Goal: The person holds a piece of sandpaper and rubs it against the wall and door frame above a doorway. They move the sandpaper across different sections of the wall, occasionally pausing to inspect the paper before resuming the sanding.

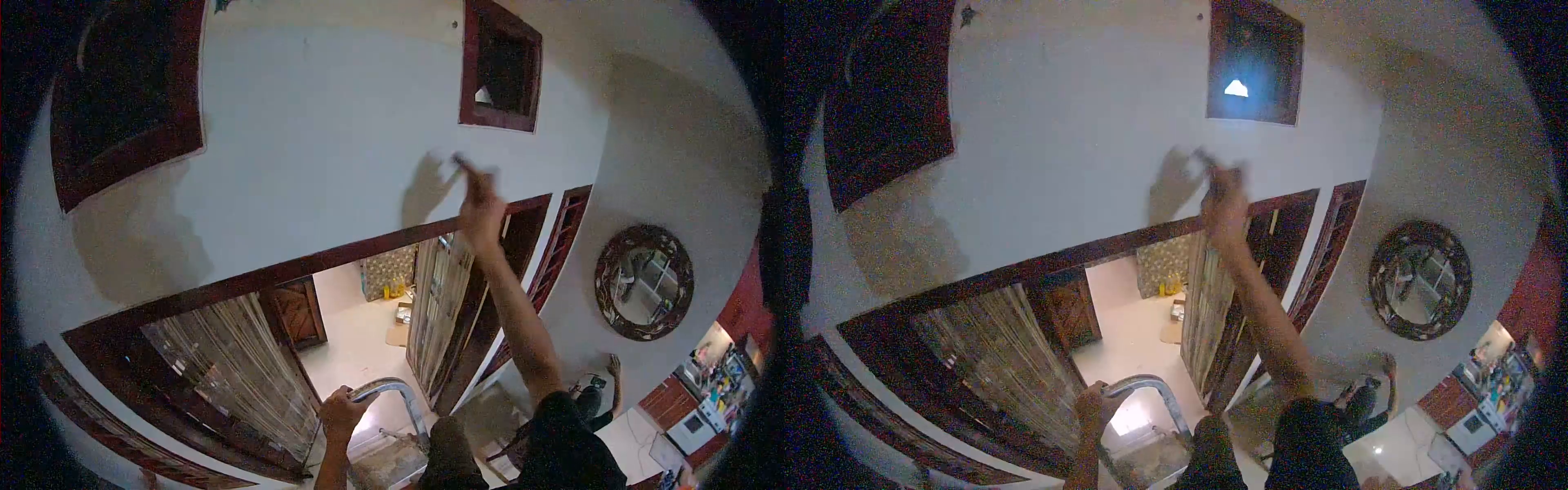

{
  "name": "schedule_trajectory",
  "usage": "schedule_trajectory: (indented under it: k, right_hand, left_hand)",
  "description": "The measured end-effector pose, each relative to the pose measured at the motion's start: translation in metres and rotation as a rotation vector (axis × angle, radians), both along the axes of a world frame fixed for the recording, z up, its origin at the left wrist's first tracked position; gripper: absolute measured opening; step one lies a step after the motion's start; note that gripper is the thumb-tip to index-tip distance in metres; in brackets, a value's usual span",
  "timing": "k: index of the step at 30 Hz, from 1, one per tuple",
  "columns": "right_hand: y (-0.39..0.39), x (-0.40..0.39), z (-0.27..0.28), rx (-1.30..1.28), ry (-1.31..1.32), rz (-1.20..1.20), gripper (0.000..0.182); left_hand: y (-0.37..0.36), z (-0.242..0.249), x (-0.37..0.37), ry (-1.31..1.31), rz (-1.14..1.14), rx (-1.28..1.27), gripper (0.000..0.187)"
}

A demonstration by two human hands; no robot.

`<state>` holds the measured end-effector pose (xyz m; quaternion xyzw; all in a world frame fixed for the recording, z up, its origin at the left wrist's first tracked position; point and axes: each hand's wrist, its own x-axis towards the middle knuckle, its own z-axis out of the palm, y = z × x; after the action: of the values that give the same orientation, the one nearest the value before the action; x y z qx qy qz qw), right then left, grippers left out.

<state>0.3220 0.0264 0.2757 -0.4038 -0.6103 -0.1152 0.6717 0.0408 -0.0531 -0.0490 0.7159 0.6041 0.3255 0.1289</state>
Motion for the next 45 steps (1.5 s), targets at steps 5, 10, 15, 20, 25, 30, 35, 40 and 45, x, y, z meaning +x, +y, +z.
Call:
schedule_trajectory:
  k: [5,10,15,20,25,30,35,40,45]
  right_hand:
    - [0.041,-0.02,-0.026,0.164,-0.529,-0.369,0.039]
    - [-0.049,-0.014,-0.035,-0.488,0.166,0.536,0.026]
    - [-0.074,0.002,-0.047,-0.442,0.837,0.89,0.029]
    - [-0.08,0.013,-0.063,-0.482,0.84,0.882,0.027]
    - [-0.078,0.009,-0.063,-0.517,0.821,0.765,0.029]
    - [-0.065,0.028,-0.07,-0.633,0.927,0.483,0.024]
    - [-0.008,0.106,-0.06,-0.163,0.485,-0.174,0.025]
    - [0.061,0.127,-0.019,-0.172,0.158,-0.806,0.038]
    - [0.082,0.127,-0.055,0.105,-0.111,-0.695,0.029]
  left_hand:
    - [-0.005,0.014,0.003,-0.004,0.0,0.008,0.065]
    - [0.0,-0.001,-0.002,-0.035,-0.015,0.11,0.062]
    - [-0.001,0.009,-0.002,0.023,-0.008,0.049,0.06]
    - [0.0,0.009,-0.001,0.012,0.028,0.017,0.064]
    - [-0.007,0.022,-0.001,0.005,0.031,0.004,0.063]
    - [-0.002,0.015,-0.002,0.016,0.003,-0.034,0.062]
    - [0.002,0.016,-0.001,0.028,0.056,-0.021,0.064]
    - [0.002,0.006,-0.004,0.069,0.042,0.042,0.064]
    - [-0.005,0.023,0.004,0.053,0.05,0.011,0.061]
